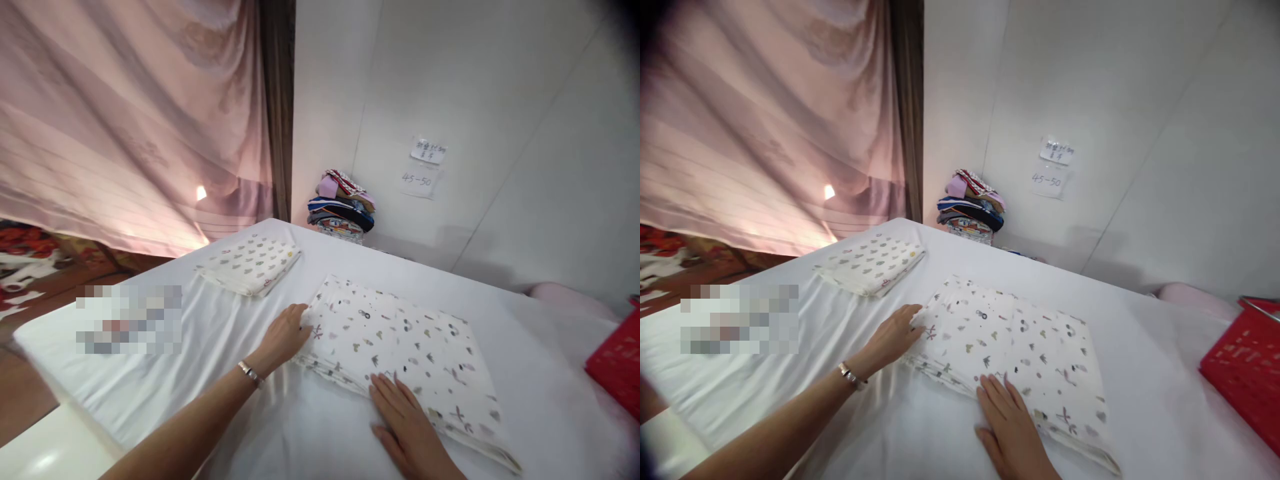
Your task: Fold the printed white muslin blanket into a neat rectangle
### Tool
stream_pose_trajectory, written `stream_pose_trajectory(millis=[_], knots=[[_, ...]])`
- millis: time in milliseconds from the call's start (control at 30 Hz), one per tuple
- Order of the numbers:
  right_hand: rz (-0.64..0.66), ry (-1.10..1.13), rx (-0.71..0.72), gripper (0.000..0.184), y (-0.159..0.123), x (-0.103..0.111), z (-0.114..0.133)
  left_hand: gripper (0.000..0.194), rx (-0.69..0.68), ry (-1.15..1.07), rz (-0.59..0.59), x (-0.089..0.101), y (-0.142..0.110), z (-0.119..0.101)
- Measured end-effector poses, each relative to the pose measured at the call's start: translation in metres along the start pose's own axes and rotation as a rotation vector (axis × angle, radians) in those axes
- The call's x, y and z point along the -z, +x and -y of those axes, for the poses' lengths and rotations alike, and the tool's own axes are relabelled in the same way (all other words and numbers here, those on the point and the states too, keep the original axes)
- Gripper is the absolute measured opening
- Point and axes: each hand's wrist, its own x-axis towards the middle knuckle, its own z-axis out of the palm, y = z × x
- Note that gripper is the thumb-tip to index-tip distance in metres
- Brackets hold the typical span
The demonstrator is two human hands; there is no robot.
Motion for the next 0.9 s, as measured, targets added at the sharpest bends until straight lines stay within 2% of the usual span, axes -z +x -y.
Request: stream_pose_trajectory(millis=[100,167,300,433,533,667,767,900], knots=[[0.043,0.057,-0.051,0.057,0.002,0.01,0.006,0.045,-0.323,0.032,-0.039,-0.015,0.029,-0.016],[0.102,0.122,-0.083,0.055,0.004,0.022,0.009,0.049,-0.444,0.085,-0.014,-0.032,0.049,-0.022],[0.176,0.254,-0.194,0.052,0.016,0.048,0.005,0.05,-0.472,0.189,0.03,-0.064,0.072,-0.018],[0.135,0.266,-0.276,0.055,0.062,0.061,-0.012,0.052,-0.489,0.209,-0.014,-0.075,0.072,-0.01],[0.114,0.214,-0.318,0.061,0.117,0.053,-0.028,0.05,-0.488,0.217,-0.051,-0.074,0.069,-0.009],[0.064,0.094,-0.36,0.061,0.182,0.027,-0.048,0.051,-0.493,0.218,-0.056,-0.075,0.066,-0.009],[0.123,0.042,-0.435,0.061,0.202,0.006,-0.063,0.052,-0.462,0.224,-0.011,-0.072,0.068,-0.009],[0.139,0.034,-0.446,0.063,0.2,-0.012,-0.074,0.049,-0.42,0.201,0.169,-0.059,0.088,-0.016]])
